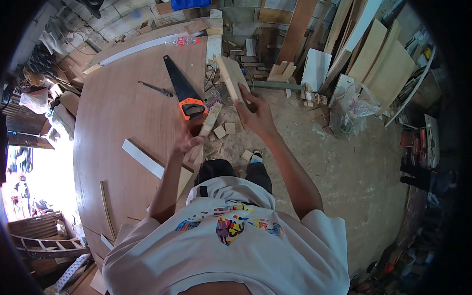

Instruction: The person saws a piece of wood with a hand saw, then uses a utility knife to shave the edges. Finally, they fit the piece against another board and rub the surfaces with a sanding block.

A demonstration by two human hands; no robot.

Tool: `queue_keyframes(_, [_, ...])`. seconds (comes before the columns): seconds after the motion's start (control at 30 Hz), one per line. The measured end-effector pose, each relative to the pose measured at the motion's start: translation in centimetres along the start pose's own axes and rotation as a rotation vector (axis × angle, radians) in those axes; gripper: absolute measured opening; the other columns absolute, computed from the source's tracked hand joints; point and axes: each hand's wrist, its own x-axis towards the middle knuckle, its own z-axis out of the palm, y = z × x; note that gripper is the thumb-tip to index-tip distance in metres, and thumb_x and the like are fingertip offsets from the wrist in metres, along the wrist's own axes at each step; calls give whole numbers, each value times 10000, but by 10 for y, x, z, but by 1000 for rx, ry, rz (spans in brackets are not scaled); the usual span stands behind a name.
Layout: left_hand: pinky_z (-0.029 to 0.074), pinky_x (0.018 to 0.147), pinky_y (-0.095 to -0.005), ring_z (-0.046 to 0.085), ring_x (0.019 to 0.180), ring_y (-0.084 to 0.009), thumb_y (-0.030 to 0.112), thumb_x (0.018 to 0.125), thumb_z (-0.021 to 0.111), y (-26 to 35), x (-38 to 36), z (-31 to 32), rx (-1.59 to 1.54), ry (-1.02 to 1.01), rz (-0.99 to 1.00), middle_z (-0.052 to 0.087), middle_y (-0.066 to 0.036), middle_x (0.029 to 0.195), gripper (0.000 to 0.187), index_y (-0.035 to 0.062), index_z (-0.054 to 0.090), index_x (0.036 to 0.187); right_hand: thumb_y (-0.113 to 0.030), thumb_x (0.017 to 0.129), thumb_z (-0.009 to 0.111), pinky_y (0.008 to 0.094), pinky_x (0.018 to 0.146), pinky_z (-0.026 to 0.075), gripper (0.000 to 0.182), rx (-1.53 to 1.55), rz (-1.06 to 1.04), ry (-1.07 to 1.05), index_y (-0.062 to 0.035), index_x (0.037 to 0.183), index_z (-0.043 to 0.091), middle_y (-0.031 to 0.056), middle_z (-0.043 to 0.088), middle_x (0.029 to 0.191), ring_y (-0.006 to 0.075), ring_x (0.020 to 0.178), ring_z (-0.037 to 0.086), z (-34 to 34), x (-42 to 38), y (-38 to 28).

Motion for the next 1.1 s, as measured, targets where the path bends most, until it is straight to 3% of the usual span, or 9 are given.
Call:
queue_keyframes(0.13, [445,934,-325,568,1072,-223,307,505,902,29,2,-10,614,159,111,591,-143,1116,913,-88,530,1239,-236,830,670,311,858,460,504,146,-96,-22,-119,1308,563,215,480,1224,212,979,569,-15,-24,-20])
queue_keyframes(0.27, [446,965,-353,571,1106,-220,323,467,906,68,7,8,664,97,27,620,-153,1130,896,-53,552,1199,-318,760,708,368,919,436,592,-292,-496,-167,-132,1305,570,271,459,1250,299,1035,546,-13,-47,-34])
queue_keyframes(0.33, [453,966,-392,575,1104,-286,318,450,897,83,8,25,1034,-69,178,597,-159,1169,883,-18,567,1197,-324,760,706,411,951,420,586,-596,-654,-145,-114,1291,577,297,457,1239,359,1049,519,-5,-42,-35])
queue_keyframes(0.37, [453,966,-392,575,1104,-286,318,450,897,78,7,29,1028,-77,174,597,-159,1169,883,-18,567,1197,-324,760,706,411,951,420,586,-597,-644,-145,-114,1291,577,297,457,1239,359,1049,519,-5,-31,-25])
queue_keyframes(0.43, [461,954,-413,563,1098,-338,311,436,890,65,7,33,953,-40,56,558,-168,1221,909,-20,552,1212,-310,778,690,447,997,371,548,4,-24,-174,-130,1284,585,304,438,1263,407,1119,453,-2,-4,-7])
queue_keyframes(0.67, [449,937,-421,560,1083,-324,375,408,890,70,12,33,1120,62,132,558,-178,1180,995,-10,526,1250,-257,784,686,483,925,405,558,-611,-516,37,-127,1311,555,364,454,1189,447,1100,452,8,-40,-25])
queue_keyframes(0.8, [426,969,-423,505,1183,-318,392,426,875,50,16,33,1145,95,74,522,-161,1247,916,-12,545,1179,-225,804,674,451,962,383,505,-280,-82,14,-128,1290,576,311,452,1232,426,1082,449,10,1,6])
queue_keyframes(1.0, [429,960,-415,521,1160,-308,432,414,868,62,15,44,1099,20,75,531,-146,1222,937,0,548,1181,-274,796,679,503,951,380,527,-640,-457,163,-102,1282,572,320,536,1107,465,1101,431,19,-18,-11])
queue_keyframes(1.1, [436,948,-418,546,1113,-310,420,401,871,48,19,42,1161,71,158,543,-140,1194,938,-11,553,1172,-285,790,679,508,962,371,542,-352,-179,124,-110,1290,564,335,496,1168,474,1113,424,21,10,-5])
